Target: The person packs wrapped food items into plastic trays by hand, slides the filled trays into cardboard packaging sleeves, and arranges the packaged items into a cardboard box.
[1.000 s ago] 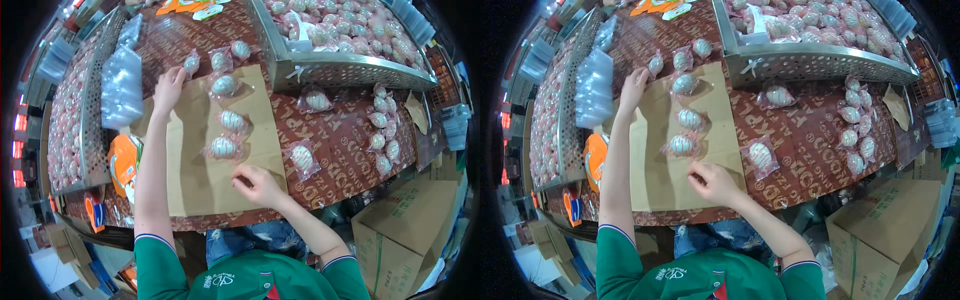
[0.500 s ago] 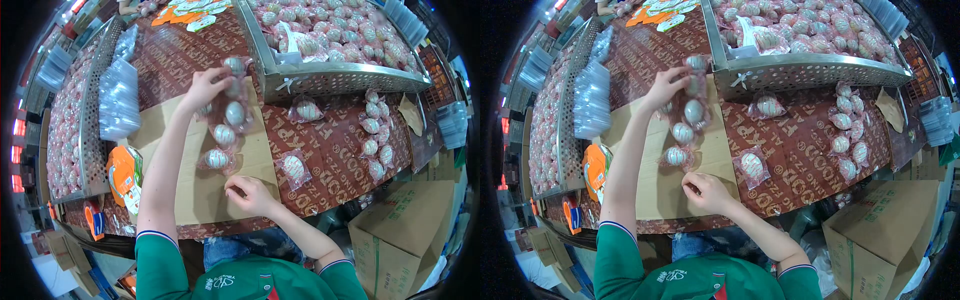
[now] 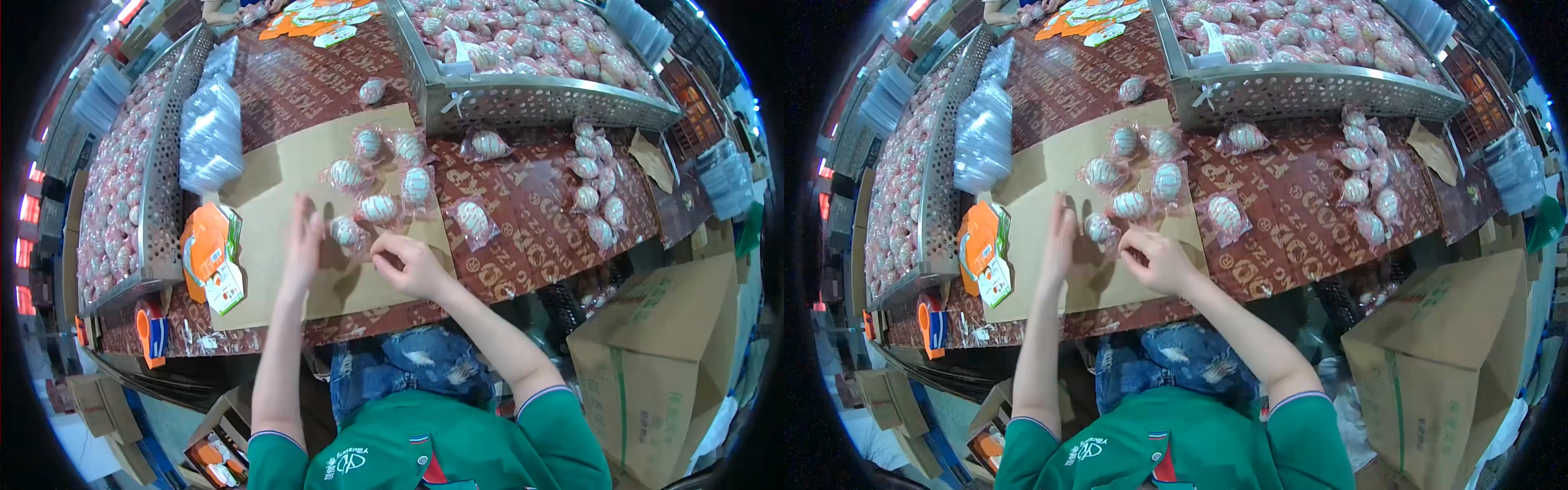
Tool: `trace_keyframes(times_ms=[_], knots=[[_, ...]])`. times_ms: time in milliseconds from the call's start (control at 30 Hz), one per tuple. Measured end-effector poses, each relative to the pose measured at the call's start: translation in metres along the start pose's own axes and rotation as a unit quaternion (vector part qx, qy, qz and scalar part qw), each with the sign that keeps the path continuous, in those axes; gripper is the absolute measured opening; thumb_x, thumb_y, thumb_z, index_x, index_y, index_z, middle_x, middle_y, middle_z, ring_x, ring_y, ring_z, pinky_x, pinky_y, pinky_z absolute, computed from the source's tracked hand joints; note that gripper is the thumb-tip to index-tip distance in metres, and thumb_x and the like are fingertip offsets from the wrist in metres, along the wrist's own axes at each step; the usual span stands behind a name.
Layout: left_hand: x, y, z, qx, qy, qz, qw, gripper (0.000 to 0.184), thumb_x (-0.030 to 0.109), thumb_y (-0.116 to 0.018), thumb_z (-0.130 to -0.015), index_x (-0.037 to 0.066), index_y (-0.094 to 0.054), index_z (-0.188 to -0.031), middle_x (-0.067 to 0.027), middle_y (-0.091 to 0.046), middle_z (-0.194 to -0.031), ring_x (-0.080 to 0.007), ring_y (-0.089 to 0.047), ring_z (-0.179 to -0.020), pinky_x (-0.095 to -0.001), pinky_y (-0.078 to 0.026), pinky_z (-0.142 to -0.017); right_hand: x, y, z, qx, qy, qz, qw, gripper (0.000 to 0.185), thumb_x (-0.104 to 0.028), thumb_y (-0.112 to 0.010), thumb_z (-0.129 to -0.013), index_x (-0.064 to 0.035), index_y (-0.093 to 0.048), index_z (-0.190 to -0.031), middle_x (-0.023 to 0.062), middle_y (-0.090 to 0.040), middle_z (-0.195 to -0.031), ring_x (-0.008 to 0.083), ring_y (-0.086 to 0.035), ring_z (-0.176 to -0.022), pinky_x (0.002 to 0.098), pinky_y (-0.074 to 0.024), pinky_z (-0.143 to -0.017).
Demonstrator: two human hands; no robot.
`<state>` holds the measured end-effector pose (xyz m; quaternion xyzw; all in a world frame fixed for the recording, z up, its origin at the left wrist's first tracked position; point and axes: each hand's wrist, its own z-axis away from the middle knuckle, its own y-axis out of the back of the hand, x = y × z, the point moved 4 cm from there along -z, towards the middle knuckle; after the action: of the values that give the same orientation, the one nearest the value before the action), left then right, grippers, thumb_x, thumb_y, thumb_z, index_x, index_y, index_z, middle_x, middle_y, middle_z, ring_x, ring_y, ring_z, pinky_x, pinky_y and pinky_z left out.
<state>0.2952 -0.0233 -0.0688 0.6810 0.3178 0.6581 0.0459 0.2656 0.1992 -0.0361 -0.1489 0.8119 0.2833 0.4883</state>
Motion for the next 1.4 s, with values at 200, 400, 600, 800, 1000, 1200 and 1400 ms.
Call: trace_keyframes(times_ms=[200, 400, 600, 800, 1000, 1200, 1400], knots=[[0.066, -0.095, 0.017, 0.047, -0.122, -0.084, 0.988, 0.062, 0.044, -0.051, -0.096, 0.007, -0.039, -0.145, -0.0204, -0.036, -0.15, -0.0394, -0.034, -0.137, -0.0477, -0.023, -0.114, -0.018, 0.023, 0.014, 0.154, 0.007, 0.035, 0.987, 0.004, -0.004, -0.062, -0.089, -0.0032, -0.062, -0.093, 0.0027, -0.059, -0.079, 0.0083, -0.052, -0.066, 0.0228, -0.042, -0.059], [0.104, -0.089, 0.007, -0.133, -0.2, -0.045, 0.97, 0.038, 0.031, -0.057, -0.093, 0.009, -0.062, -0.123, -0.0169, -0.053, -0.138, -0.0359, -0.047, -0.127, -0.0449, -0.034, -0.107, -0.033, 0.049, 0.04, 0.145, 0.042, 0.248, 0.957, 0.019, -0.003, -0.064, -0.081, -0.0043, -0.057, -0.099, 0.0113, -0.059, -0.091, 0.029, -0.058, -0.082, 0.037, -0.0482, -0.073], [0.101, 0.104, -0.052, 0.212, -0.27, -0.24, 0.908, 0.024, 0.018, -0.064, -0.087, 0.01, -0.068, -0.109, -0.0137, -0.064, -0.121, -0.0314, -0.057, -0.115, -0.0413, -0.043, -0.097, -0.066, -0.001, -0.024, 0.063, 0.158, 0.315, 0.934, 0.033, -0.017, -0.067, -0.079, -0.0063, -0.059, -0.11, 0.0132, -0.055, -0.121, 0.0323, -0.052, -0.11, 0.0444, -0.0431, -0.092], [0.019, 0.18, -0.099, 0.104, -0.135, -0.428, 0.888, 0.043, 0.025, -0.066, -0.087, 0.019, -0.058, -0.129, -0.0049, -0.058, -0.13, -0.0239, -0.052, -0.123, -0.0472, -0.033, -0.103, 0.017, -0.032, -0.092, -0.005, 0.149, 0.481, 0.864, 0.04, -0.013, -0.064, -0.074, -0.0087, -0.063, -0.114, 0.0086, -0.054, -0.127, 0.0304, -0.047, -0.118, 0.0457, -0.0413, -0.095], [0.028, 0.184, -0.135, -0.007, -0.121, -0.305, 0.945, 0.028, 0.015, -0.069, -0.084, 0.009, -0.071, -0.111, -0.0102, -0.065, -0.083, -0.0233, -0.064, -0.08, -0.0322, -0.047, -0.078, 0.011, 0.026, -0.075, 0.034, 0.102, 0.497, 0.861, 0.039, -0.014, -0.065, -0.073, -0.0121, -0.063, -0.112, 0.0084, -0.054, -0.118, 0.0298, -0.05, -0.104, 0.0438, -0.0431, -0.084], [0.031, 0.196, -0.147, -0.014, -0.147, -0.196, 0.969, 0.026, 0.012, -0.065, -0.089, 0.008, -0.069, -0.114, -0.0117, -0.066, -0.087, -0.0221, -0.064, -0.08, -0.0312, -0.049, -0.075, 0.035, 0.028, -0.101, 0.026, 0.046, 0.53, 0.846, 0.06, -0.02, -0.073, -0.073, -0.0078, -0.05, -0.128, 0.0111, -0.058, -0.109, 0.0286, -0.056, -0.093, 0.0419, -0.0437, -0.083], [0.041, 0.196, -0.14, 0.011, -0.212, -0.274, 0.938, 0.02, 0.009, -0.06, -0.092, 0.008, -0.069, -0.109, -0.0115, -0.067, -0.097, -0.0274, -0.065, -0.088, -0.033, -0.049, -0.078, 0.03, 0.025, -0.085, -0.005, 0.061, 0.469, 0.881, 0.046, -0.022, -0.076, -0.072, -0.0049, -0.054, -0.108, 0.0117, -0.058, -0.097, 0.031, -0.058, -0.092, 0.0435, -0.0451, -0.077]])
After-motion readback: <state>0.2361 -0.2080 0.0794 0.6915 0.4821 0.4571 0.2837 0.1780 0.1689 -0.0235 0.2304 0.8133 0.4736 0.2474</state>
